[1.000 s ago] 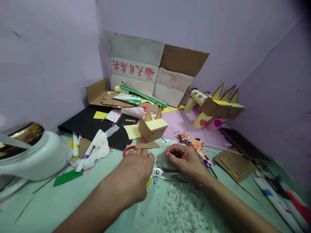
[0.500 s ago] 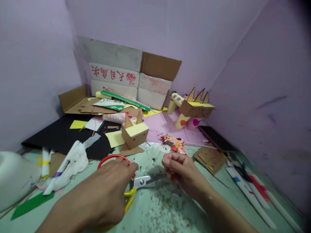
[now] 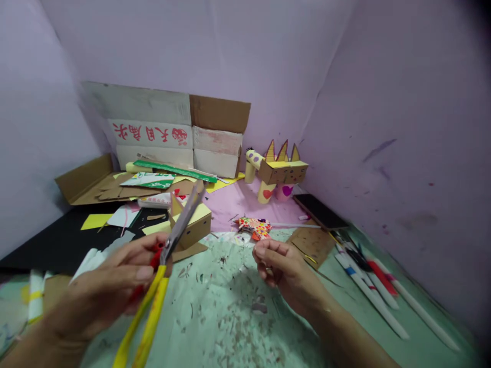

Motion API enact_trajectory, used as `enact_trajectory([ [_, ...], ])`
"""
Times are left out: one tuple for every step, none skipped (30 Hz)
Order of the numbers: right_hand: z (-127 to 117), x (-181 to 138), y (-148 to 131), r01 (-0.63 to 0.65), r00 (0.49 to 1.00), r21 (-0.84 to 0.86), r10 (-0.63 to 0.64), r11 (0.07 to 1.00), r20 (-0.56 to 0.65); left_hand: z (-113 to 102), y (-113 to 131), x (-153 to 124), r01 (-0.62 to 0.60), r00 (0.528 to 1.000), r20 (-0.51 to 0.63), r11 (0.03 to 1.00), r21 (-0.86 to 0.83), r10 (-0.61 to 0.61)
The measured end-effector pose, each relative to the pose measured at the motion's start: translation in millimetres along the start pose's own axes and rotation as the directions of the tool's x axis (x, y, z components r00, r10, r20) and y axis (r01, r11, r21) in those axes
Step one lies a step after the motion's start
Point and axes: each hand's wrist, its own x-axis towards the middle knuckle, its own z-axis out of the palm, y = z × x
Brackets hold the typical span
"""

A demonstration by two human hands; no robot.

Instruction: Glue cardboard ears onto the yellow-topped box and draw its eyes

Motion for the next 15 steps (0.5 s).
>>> enact_trajectory([
  [0,0,1,-0.002,1.0,0.005,0.002,1.0,0.003,8,-2,1,0.064,0.991,0.132,0.94,-0.334,-0.021],
  [0,0,2,-0.003,1.0,0.008,0.003,1.0,0.006,19,-6,1,0.14,0.959,0.281,0.816,-0.561,0.029],
  [0,0,3,-0.001,1.0,0.011,0.001,1.0,0.005,30,-10,1,0.228,0.912,0.399,0.69,-0.687,0.097],
  [-1,0,4,0.002,1.0,0.014,-0.002,1.0,0.003,42,-15,0,0.316,0.847,0.506,0.612,-0.725,0.163],
  [-2,1,4,0.004,1.0,0.016,-0.004,1.0,0.001,54,-20,-1,0.377,0.793,0.57,0.564,-0.735,0.212],
  [-3,2,5,0.009,1.0,0.021,-0.009,1.0,-0.004,65,-25,-3,0.391,0.792,0.563,0.512,-0.765,0.236],
  [-4,2,6,0.019,1.0,0.031,-0.018,0.999,-0.008,76,-30,-5,0.403,0.802,0.548,0.463,-0.79,0.237],
  [-5,3,6,0.031,0.999,0.048,-0.031,0.998,-0.008,84,-34,-7,0.387,0.808,0.519,0.414,-0.824,0.279],
  [-6,3,6,0.044,0.999,0.074,-0.044,0.996,-0.005,91,-37,-8,0.393,0.787,0.526,0.394,-0.831,0.323],
  [-7,3,6,0.056,0.998,0.105,-0.057,0.993,0.005,96,-39,-10,0.395,0.782,0.522,0.376,-0.838,0.342],
  [-7,3,5,0.066,0.997,0.135,-0.07,0.989,0.024,99,-41,-11,0.392,0.777,0.515,0.361,-0.846,0.362],
  [-7,2,4,0.073,0.995,0.161,-0.082,0.984,0.05,100,-43,-11,0.392,0.781,0.508,0.347,-0.852,0.364],
  [-6,2,3,0.077,0.992,0.179,-0.092,0.981,0.08,100,-44,-10,0.398,0.786,0.506,0.336,-0.854,0.355],
  [-5,0,2,0.078,0.989,0.189,-0.1,0.979,0.109,99,-44,-9,0.41,0.787,0.513,0.331,-0.85,0.343],
  [-4,-1,1,0.078,0.985,0.196,-0.106,0.977,0.135,98,-44,-7,0.43,0.783,0.532,0.337,-0.838,0.322],
])
